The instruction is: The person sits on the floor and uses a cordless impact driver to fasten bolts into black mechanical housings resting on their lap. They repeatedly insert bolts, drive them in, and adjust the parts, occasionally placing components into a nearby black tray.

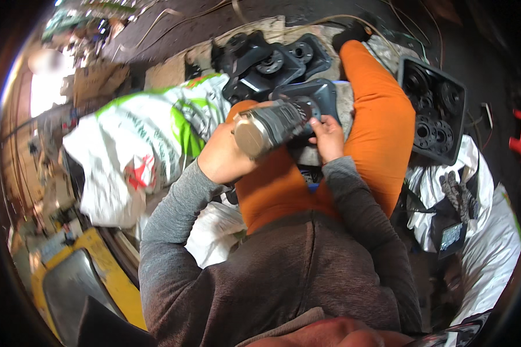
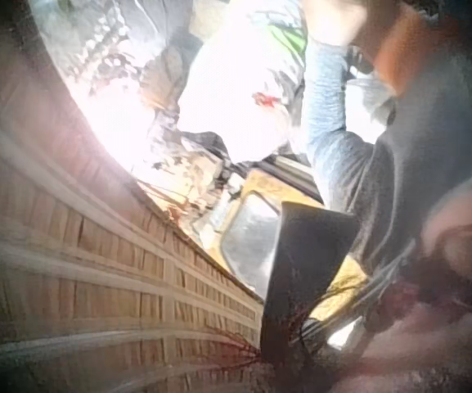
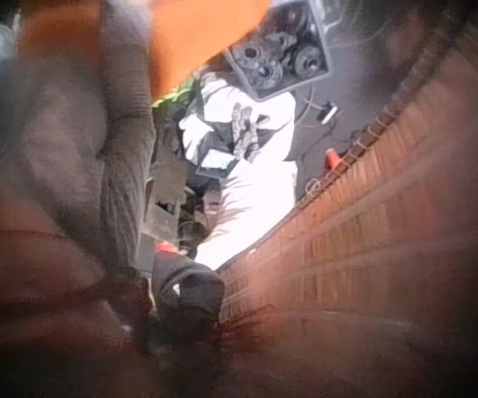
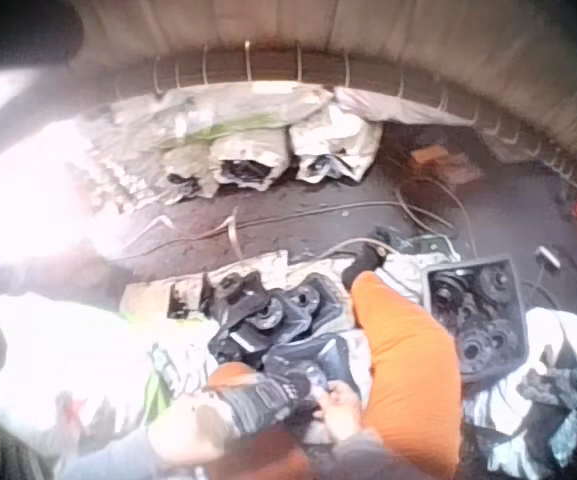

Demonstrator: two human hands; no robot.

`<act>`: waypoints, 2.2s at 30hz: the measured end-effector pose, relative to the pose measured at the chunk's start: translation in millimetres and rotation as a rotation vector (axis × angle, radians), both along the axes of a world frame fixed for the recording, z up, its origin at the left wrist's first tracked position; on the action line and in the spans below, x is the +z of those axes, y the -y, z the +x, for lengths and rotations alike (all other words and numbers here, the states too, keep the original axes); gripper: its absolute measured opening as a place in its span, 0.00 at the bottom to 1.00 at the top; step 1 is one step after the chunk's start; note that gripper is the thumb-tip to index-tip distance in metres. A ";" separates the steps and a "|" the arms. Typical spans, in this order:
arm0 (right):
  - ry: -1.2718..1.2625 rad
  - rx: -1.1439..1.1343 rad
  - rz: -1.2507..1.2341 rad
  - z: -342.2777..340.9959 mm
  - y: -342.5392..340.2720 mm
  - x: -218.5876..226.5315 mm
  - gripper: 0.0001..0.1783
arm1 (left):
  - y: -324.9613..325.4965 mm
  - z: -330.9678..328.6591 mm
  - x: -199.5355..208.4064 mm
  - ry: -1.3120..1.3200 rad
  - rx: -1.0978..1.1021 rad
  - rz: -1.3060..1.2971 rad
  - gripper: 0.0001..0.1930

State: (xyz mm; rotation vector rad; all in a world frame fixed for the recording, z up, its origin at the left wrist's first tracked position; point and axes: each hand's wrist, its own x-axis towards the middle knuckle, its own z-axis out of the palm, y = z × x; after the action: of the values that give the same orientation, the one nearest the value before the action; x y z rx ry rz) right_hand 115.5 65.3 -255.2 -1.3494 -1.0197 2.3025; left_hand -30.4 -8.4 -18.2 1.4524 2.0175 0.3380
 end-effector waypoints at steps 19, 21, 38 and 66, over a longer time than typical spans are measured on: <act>-0.878 1.328 1.677 -109.4 104.3 163.7 0.10 | 304.4 44.0 140.7 -0.444 0.447 1.109 0.13; -0.797 1.508 1.748 -123.0 158.9 135.2 0.11 | 339.6 20.0 181.2 -1.118 0.613 1.066 0.10; -0.065 0.644 0.729 0.4 -9.0 103.5 0.13 | 295.1 -353.2 4.0 -0.738 0.619 -0.374 0.29; 0.675 -0.179 1.013 259.5 -223.9 35.1 0.16 | 31.7 5.4 -54.4 -0.420 -0.235 0.653 0.33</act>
State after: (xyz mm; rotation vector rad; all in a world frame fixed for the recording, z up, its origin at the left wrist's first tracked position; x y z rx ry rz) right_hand 375.0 289.1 -220.1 -1.5899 -1.7932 0.8624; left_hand -25.1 -40.1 -72.6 2.3000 2.1212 0.6811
